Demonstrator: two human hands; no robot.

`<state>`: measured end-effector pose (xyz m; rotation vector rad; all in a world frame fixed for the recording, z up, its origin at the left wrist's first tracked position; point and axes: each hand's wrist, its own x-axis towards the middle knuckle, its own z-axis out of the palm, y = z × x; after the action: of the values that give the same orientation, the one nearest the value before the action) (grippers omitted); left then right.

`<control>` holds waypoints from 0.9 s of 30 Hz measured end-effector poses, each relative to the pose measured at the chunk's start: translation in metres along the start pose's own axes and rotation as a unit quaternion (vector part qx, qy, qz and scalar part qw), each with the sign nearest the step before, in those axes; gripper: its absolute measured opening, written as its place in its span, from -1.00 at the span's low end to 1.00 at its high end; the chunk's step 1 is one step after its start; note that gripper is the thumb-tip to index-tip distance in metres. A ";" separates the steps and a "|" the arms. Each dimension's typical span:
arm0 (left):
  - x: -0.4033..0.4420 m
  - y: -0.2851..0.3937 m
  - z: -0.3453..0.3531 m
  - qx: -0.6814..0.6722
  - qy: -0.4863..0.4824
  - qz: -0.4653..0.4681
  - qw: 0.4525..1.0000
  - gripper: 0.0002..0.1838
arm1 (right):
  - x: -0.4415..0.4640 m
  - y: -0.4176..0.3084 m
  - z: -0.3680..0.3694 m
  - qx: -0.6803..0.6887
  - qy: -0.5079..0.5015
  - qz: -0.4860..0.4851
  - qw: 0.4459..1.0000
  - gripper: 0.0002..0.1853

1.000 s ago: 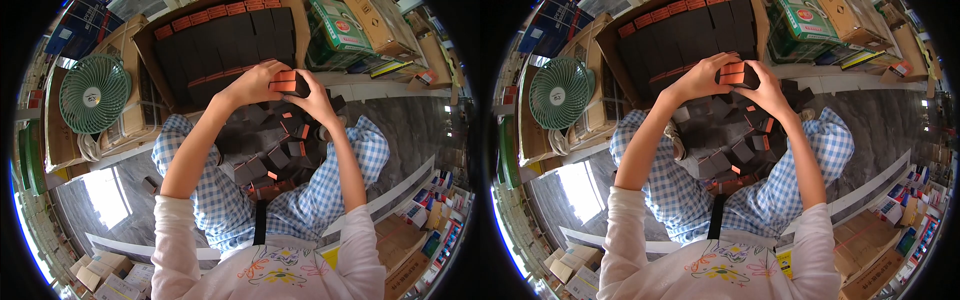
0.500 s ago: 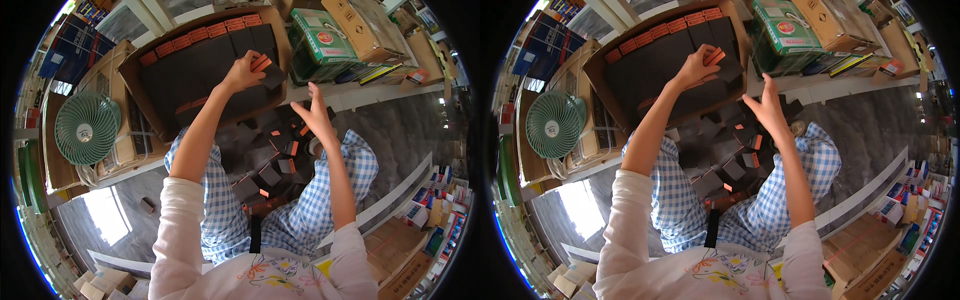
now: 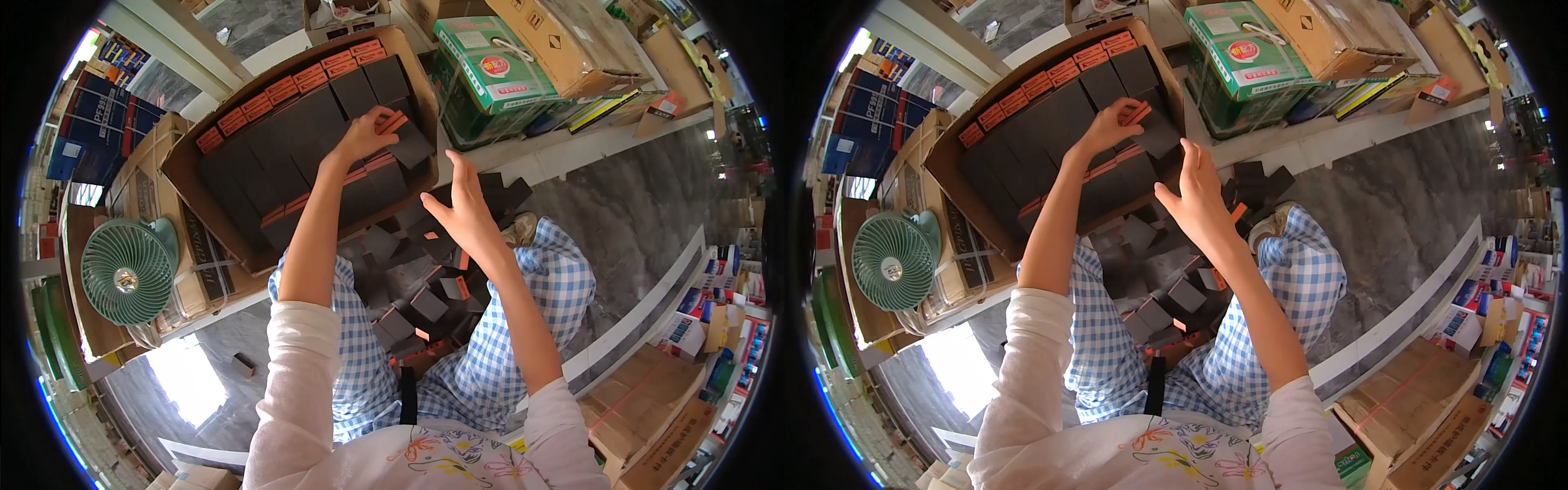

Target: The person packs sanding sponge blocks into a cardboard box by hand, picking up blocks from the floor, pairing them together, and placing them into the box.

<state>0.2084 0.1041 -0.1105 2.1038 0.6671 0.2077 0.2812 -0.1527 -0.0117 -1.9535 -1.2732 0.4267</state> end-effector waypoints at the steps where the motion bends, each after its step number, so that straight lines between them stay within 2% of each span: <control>1: -0.001 0.005 0.003 -0.001 -0.016 -0.017 1.000 -0.33 | 0.001 -0.002 0.001 -0.002 -0.001 -0.010 1.000 -0.30; 3: -0.002 0.014 0.008 -0.002 -0.034 -0.034 0.999 -0.35 | 0.002 -0.001 0.007 -0.031 -0.001 -0.011 0.999 -0.33; 5: -0.003 0.023 0.014 0.099 -0.001 -0.015 0.995 -0.38 | -0.002 0.003 0.012 -0.064 -0.003 -0.009 0.998 -0.36; 7: 0.000 0.021 0.020 0.100 -0.024 -0.017 0.995 -0.37 | -0.011 0.007 0.016 -0.251 -0.108 -0.005 0.962 -0.41; 8: 0.001 0.019 0.022 0.105 -0.045 -0.019 0.993 -0.36 | -0.017 0.007 0.016 -0.252 -0.108 -0.003 0.962 -0.41; 10: -0.002 0.023 0.027 0.107 -0.049 -0.021 0.993 -0.35 | -0.027 0.007 0.017 -0.312 -0.241 0.029 0.918 -0.50; 11: -0.003 0.025 0.029 0.109 -0.052 -0.024 0.992 -0.34 | -0.030 0.009 0.018 -0.312 -0.240 0.029 0.919 -0.50; 13: -0.002 0.022 0.032 0.111 -0.050 -0.029 0.992 -0.34 | -0.036 0.014 0.020 -0.312 -0.327 0.030 0.892 -0.57; 15: -0.004 0.022 0.033 0.113 -0.050 -0.036 0.992 -0.34 | -0.034 0.017 0.023 -0.293 -0.327 0.027 0.898 -0.57; 17: -0.007 0.028 0.032 0.180 -0.030 -0.021 0.983 -0.36 | -0.033 0.017 0.027 -0.276 -0.324 0.023 0.905 -0.56; 21: -0.005 0.021 0.037 0.144 -0.064 -0.022 0.987 -0.38 | -0.033 0.017 0.033 -0.295 -0.299 -0.005 0.907 -0.61; 24: -0.002 0.016 0.046 0.170 -0.055 0.024 0.984 -0.42 | -0.035 0.017 0.031 -0.288 -0.309 -0.007 0.906 -0.63; 26: 0.000 0.014 0.050 0.217 -0.127 -0.060 0.966 -0.36 | -0.034 0.017 0.031 -0.283 -0.316 -0.006 0.905 -0.63; 27: 0.000 0.013 0.051 0.216 -0.127 -0.061 0.966 -0.36 | -0.034 0.017 0.030 -0.285 -0.315 -0.006 0.905 -0.63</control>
<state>0.2328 0.0611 -0.1300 2.4353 0.7294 -0.3001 0.2575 -0.1740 -0.0484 -2.3844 -1.9930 0.7927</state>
